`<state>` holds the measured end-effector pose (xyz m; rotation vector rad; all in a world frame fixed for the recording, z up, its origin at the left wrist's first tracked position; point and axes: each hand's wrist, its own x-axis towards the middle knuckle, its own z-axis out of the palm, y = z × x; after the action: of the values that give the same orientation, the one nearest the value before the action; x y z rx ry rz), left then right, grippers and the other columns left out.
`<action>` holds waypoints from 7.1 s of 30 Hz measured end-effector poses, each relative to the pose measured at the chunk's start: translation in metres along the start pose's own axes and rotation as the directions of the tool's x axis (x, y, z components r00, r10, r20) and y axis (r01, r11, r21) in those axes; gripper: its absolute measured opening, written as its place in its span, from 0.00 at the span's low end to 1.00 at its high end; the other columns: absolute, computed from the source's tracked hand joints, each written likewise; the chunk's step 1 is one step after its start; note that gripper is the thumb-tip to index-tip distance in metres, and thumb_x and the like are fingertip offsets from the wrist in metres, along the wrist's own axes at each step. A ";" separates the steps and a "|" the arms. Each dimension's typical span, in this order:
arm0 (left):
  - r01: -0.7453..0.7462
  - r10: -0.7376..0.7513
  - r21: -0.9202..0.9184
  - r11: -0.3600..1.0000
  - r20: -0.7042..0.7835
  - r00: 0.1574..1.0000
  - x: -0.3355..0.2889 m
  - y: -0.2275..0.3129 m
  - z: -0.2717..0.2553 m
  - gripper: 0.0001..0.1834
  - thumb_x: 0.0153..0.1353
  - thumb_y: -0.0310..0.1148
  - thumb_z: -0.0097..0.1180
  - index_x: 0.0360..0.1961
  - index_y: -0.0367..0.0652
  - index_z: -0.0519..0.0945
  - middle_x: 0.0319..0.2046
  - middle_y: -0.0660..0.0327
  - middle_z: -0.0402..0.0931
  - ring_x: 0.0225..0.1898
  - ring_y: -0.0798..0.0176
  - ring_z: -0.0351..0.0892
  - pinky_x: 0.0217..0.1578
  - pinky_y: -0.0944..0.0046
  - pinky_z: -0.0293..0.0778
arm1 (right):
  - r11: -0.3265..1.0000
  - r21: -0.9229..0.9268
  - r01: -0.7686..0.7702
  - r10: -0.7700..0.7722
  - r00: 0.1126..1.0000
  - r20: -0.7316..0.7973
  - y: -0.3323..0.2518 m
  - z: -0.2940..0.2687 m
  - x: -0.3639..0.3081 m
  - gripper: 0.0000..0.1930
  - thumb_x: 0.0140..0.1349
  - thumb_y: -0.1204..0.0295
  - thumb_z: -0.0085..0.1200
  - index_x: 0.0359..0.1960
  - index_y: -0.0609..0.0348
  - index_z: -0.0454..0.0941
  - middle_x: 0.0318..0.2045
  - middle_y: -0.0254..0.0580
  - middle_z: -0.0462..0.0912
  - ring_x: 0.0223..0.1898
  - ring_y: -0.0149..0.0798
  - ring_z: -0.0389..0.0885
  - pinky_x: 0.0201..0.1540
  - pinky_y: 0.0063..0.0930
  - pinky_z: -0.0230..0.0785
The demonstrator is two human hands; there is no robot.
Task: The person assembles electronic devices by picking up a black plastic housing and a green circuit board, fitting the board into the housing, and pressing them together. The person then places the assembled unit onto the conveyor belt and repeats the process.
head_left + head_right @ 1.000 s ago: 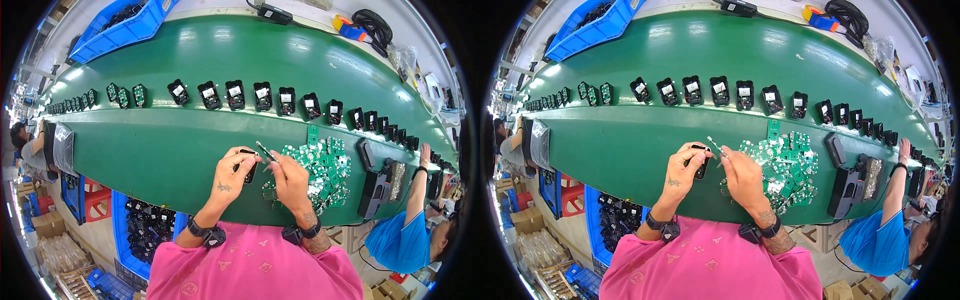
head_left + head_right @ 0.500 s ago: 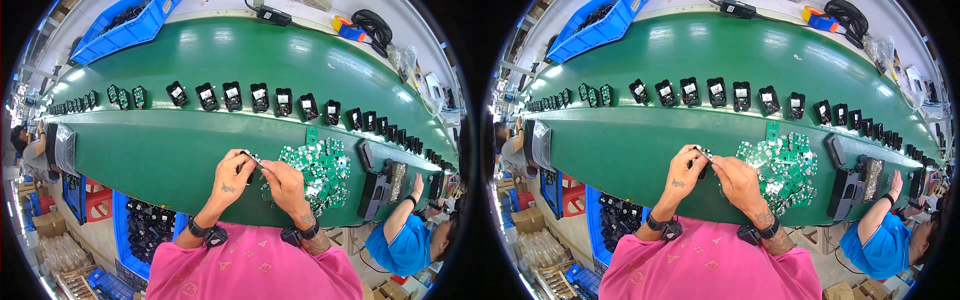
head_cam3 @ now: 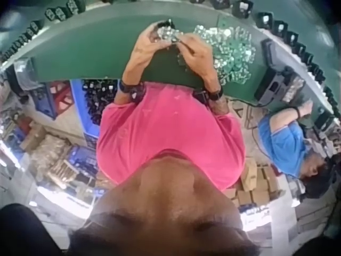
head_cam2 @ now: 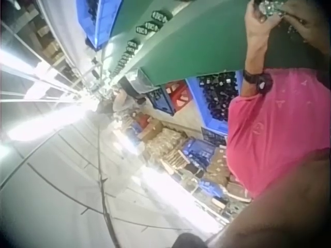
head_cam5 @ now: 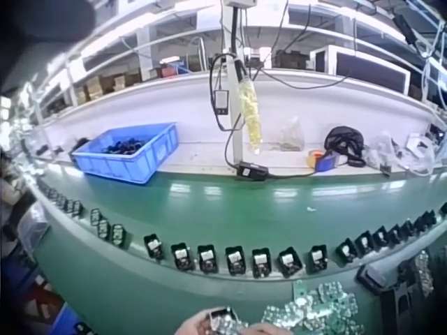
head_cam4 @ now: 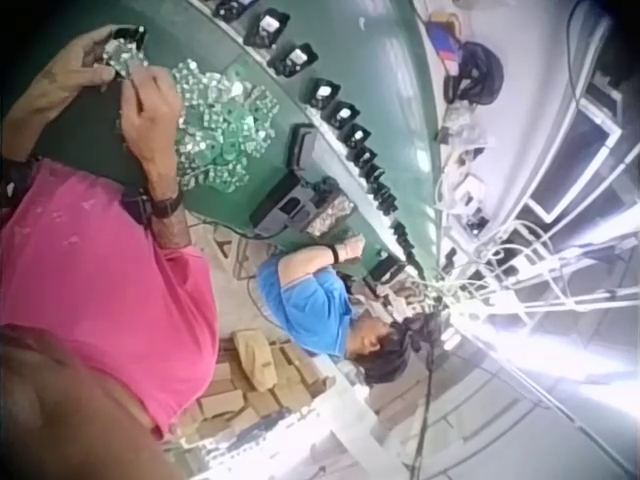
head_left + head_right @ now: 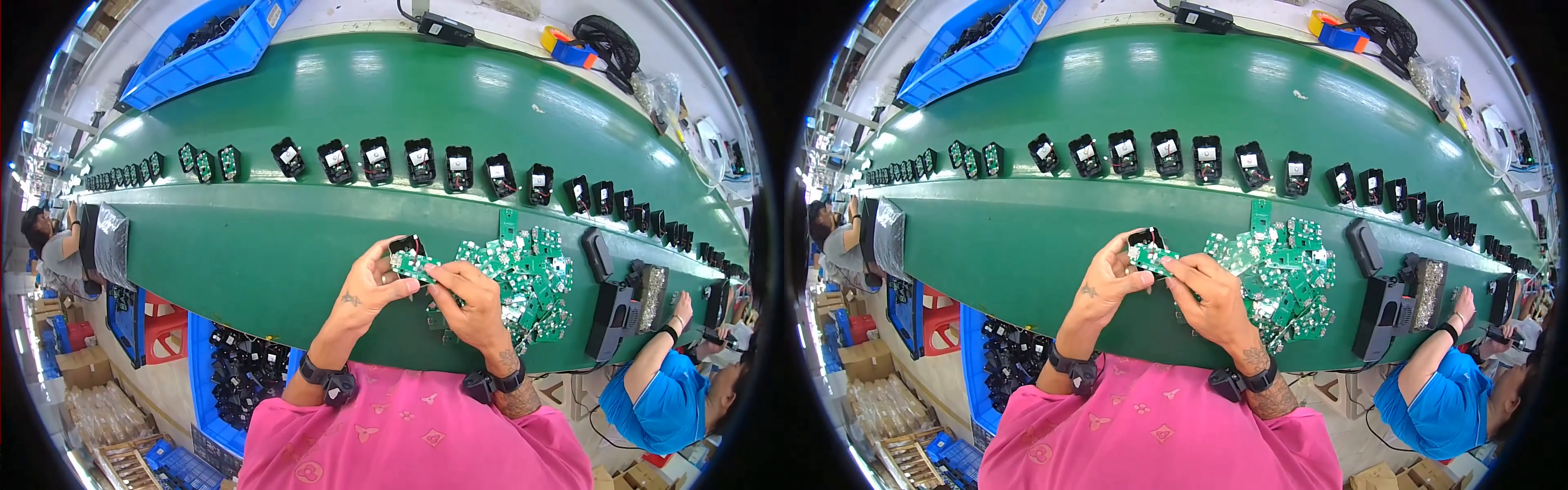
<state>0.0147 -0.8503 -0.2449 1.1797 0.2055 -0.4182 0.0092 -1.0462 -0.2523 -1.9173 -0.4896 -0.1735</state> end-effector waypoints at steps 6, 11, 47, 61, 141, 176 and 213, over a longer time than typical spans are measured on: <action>0.103 -0.102 0.040 0.994 -0.018 0.995 0.003 0.004 0.002 0.29 0.61 0.26 0.61 0.64 0.38 0.69 0.48 0.58 0.77 0.44 0.67 0.80 0.39 0.67 0.84 | 0.996 -0.079 0.048 -0.047 0.999 0.009 -0.015 -0.020 0.005 0.17 0.53 0.82 0.61 0.47 0.61 0.82 0.41 0.45 0.82 0.39 0.48 0.82 0.38 0.39 0.75; 0.018 -0.014 0.046 0.999 -0.075 0.997 -0.006 0.019 -0.001 0.30 0.61 0.27 0.60 0.65 0.37 0.68 0.51 0.51 0.78 0.45 0.58 0.84 0.38 0.62 0.86 | 0.863 0.355 0.360 -0.441 0.878 0.183 -0.107 -0.060 0.026 0.12 0.55 0.75 0.57 0.41 0.65 0.78 0.42 0.49 0.79 0.38 0.51 0.79 0.43 0.43 0.73; -0.267 0.332 0.374 0.888 -0.121 0.935 -0.012 0.019 0.035 0.32 0.62 0.16 0.58 0.68 0.36 0.66 0.50 0.57 0.77 0.43 0.69 0.81 0.42 0.72 0.80 | 0.994 0.039 -0.106 0.107 0.994 -0.031 -0.022 -0.004 0.018 0.03 0.63 0.77 0.58 0.33 0.64 0.79 0.23 0.40 0.78 0.18 0.35 0.75 0.21 0.28 0.64; -0.226 0.303 0.467 0.855 -0.095 0.948 -0.011 0.017 0.028 0.33 0.59 0.15 0.59 0.67 0.39 0.70 0.47 0.56 0.78 0.40 0.71 0.82 0.37 0.73 0.80 | 0.992 0.073 -0.104 0.100 0.993 0.058 -0.016 -0.008 0.020 0.03 0.63 0.78 0.57 0.33 0.64 0.78 0.22 0.40 0.77 0.20 0.36 0.75 0.22 0.30 0.63; -0.398 0.567 0.732 0.552 0.019 0.823 0.005 -0.017 0.039 0.30 0.55 0.12 0.50 0.61 0.41 0.75 0.52 0.46 0.77 0.34 0.63 0.82 0.29 0.67 0.77 | 0.919 0.161 -0.361 0.329 0.924 0.196 -0.001 -0.018 0.018 0.10 0.65 0.72 0.58 0.27 0.65 0.76 0.17 0.35 0.73 0.19 0.26 0.66 0.23 0.26 0.58; -0.269 0.364 0.405 0.874 -0.179 0.914 0.016 -0.028 0.039 0.16 0.71 0.28 0.47 0.57 0.35 0.73 0.40 0.52 0.82 0.28 0.64 0.85 0.23 0.68 0.82 | 0.797 0.428 -0.426 0.391 0.904 0.173 0.020 0.018 0.016 0.21 0.73 0.72 0.46 0.66 0.56 0.67 0.44 0.34 0.75 0.39 0.25 0.71 0.45 0.23 0.70; -0.647 0.881 0.761 -0.040 0.333 0.337 0.001 0.034 0.018 0.16 0.61 0.21 0.58 0.50 0.43 0.79 0.49 0.43 0.80 0.38 0.50 0.87 0.33 0.65 0.82 | 0.944 0.097 0.315 -0.320 0.947 0.035 -0.023 0.002 0.059 0.36 0.53 0.80 0.63 0.66 0.58 0.66 0.52 0.52 0.76 0.48 0.53 0.76 0.50 0.43 0.71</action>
<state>0.0290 -0.8566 -0.2099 2.0756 -0.5790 0.8780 0.0531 -1.0225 -0.2133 -1.7482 -0.8274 -0.3083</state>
